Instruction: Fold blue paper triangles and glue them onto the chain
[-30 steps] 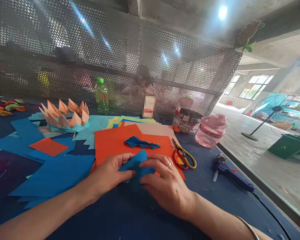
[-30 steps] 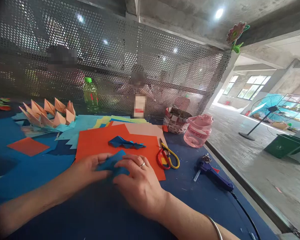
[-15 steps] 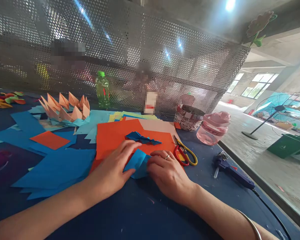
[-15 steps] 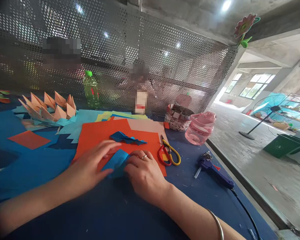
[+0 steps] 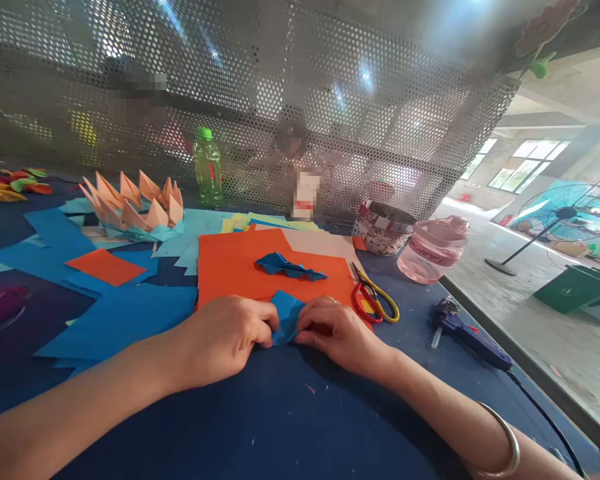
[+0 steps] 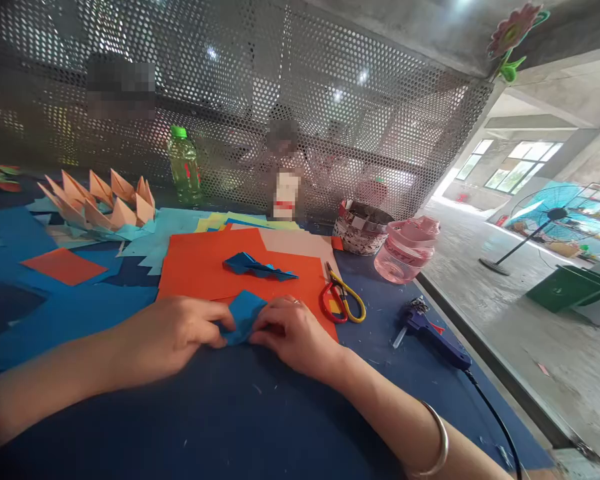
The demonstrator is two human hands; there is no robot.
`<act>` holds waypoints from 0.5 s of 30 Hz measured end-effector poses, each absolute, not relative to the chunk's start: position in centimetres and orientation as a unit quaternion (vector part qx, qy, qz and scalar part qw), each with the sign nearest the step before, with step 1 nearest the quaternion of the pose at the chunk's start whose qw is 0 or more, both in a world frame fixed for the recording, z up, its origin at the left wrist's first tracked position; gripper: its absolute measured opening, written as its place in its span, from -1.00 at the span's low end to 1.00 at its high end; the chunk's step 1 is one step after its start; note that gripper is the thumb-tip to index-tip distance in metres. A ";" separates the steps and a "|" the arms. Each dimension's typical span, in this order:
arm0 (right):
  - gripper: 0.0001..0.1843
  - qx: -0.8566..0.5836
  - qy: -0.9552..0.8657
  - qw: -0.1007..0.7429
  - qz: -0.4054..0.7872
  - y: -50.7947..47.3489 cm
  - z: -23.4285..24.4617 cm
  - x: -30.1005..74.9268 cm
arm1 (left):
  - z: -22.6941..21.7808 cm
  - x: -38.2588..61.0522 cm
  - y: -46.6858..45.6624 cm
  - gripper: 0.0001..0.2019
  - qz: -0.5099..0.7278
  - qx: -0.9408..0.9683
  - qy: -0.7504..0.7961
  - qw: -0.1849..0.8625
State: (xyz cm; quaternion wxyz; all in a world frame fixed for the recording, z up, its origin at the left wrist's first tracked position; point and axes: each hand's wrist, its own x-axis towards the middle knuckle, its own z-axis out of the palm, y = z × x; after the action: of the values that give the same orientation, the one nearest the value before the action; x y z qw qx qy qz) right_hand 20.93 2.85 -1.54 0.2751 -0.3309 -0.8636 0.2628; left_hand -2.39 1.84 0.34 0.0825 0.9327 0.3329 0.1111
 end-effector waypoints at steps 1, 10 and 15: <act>-0.91 -0.352 -0.854 0.273 0.267 2.9 -1.6 20.8 | 0.4 -2.5 2.0 -0.62 0.109 0.935 0.326 0.082; -0.84 -0.485 -0.803 0.281 0.204 2.5 -2.3 19.3 | 0.5 -2.6 2.0 -0.60 0.107 0.939 0.314 0.092; -0.83 -0.495 -0.799 0.275 0.203 2.5 -2.1 19.1 | 0.5 -2.5 1.7 -0.63 0.142 0.936 0.314 0.070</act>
State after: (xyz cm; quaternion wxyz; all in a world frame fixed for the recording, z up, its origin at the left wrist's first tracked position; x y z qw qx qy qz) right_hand 19.05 2.47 -2.05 0.2749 -0.4951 -0.7987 0.2035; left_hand -2.47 1.70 0.46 0.0700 0.9363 0.3135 0.1423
